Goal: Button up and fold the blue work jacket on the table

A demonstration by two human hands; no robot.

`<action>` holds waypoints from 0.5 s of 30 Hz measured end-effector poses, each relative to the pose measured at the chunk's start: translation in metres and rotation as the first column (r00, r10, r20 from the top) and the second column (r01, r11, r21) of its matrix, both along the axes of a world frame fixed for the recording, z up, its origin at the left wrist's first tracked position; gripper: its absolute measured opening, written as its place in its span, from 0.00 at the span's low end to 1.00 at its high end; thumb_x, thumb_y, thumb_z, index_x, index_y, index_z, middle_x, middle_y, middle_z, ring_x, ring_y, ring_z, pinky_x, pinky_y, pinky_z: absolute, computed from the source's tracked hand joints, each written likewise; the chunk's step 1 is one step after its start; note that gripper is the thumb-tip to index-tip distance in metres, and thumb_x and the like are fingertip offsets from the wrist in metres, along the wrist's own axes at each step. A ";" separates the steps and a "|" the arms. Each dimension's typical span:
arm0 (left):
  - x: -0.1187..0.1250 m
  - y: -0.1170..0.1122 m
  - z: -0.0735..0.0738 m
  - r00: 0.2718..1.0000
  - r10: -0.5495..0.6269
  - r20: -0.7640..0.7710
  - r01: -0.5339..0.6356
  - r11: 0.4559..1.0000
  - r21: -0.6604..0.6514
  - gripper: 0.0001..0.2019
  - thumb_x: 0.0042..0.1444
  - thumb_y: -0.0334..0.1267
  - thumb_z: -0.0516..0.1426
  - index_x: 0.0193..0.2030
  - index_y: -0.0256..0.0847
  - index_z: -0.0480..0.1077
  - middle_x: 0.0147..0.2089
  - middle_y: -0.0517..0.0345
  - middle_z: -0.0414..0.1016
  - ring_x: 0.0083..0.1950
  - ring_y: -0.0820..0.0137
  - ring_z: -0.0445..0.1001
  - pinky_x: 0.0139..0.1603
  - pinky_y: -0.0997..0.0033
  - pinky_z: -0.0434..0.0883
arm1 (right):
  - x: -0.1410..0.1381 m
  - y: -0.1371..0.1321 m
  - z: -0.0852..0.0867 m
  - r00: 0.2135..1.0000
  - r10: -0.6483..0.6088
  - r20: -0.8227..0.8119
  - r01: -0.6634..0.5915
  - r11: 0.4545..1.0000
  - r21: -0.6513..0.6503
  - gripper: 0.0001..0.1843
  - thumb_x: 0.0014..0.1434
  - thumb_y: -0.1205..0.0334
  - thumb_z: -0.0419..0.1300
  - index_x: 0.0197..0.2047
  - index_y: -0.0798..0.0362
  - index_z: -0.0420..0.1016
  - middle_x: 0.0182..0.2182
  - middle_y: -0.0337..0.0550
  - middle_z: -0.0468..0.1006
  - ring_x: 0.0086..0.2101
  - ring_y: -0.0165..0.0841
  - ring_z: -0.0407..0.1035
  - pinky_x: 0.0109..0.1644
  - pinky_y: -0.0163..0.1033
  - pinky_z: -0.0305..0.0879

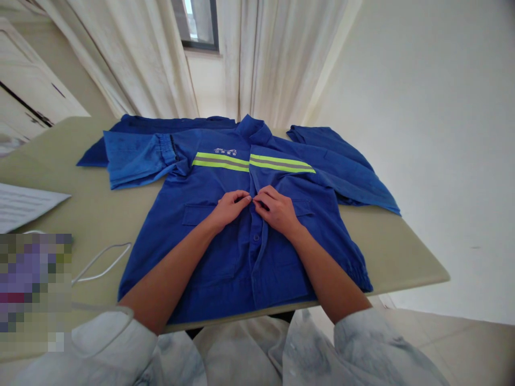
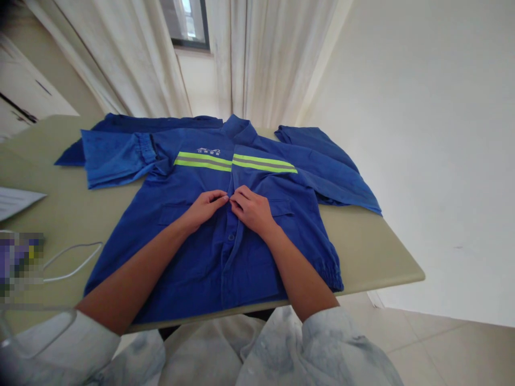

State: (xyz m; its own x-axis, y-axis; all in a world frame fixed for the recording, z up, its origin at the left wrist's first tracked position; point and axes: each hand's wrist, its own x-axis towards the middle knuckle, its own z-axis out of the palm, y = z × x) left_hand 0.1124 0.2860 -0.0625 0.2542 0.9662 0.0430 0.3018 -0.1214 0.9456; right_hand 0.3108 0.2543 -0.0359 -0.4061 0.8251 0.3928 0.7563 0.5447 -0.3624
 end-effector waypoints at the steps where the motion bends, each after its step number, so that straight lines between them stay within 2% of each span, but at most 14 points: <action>1: 0.000 -0.001 0.001 1.000 -0.004 0.026 0.005 1.000 -0.027 0.12 0.61 0.48 0.60 0.40 0.42 0.80 0.40 0.57 0.83 0.44 0.64 0.78 0.47 0.68 0.73 | 0.001 0.000 0.000 1.000 0.009 -0.001 -0.009 1.000 0.001 0.12 0.74 0.59 0.54 0.49 0.48 0.80 0.49 0.45 0.78 0.47 0.33 0.74 0.51 0.36 0.69; 8: 0.002 0.000 0.007 0.983 -0.030 0.183 0.060 0.985 -0.159 0.16 0.57 0.53 0.62 0.36 0.41 0.77 0.32 0.59 0.77 0.35 0.68 0.72 0.39 0.69 0.69 | 0.001 -0.001 0.003 1.000 0.008 0.014 -0.008 1.000 0.006 0.14 0.75 0.58 0.53 0.50 0.46 0.81 0.50 0.46 0.78 0.46 0.34 0.75 0.51 0.36 0.70; 12: 0.004 0.002 0.003 0.974 0.013 0.225 0.027 0.985 -0.173 0.18 0.57 0.56 0.62 0.37 0.41 0.76 0.33 0.60 0.76 0.35 0.68 0.72 0.40 0.69 0.69 | 0.001 -0.001 0.005 0.999 0.027 -0.020 -0.027 0.999 0.019 0.15 0.76 0.57 0.52 0.51 0.47 0.81 0.49 0.47 0.77 0.47 0.34 0.74 0.53 0.37 0.69; 15: 0.007 0.001 -0.001 0.986 0.067 0.155 -0.049 0.992 -0.116 0.17 0.59 0.54 0.61 0.37 0.41 0.76 0.34 0.59 0.78 0.38 0.67 0.73 0.43 0.68 0.70 | -0.004 -0.002 0.005 0.993 -0.024 -0.112 0.023 1.000 -0.012 0.10 0.72 0.57 0.59 0.49 0.47 0.80 0.47 0.46 0.77 0.42 0.34 0.74 0.48 0.37 0.71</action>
State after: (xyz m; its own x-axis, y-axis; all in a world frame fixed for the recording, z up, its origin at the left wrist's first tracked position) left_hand 0.1192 0.2873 -0.0640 0.1962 0.9801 -0.0304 0.1502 0.0006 0.9887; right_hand 0.3070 0.2519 -0.0311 -0.3403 0.8381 0.4264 0.7229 0.5231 -0.4514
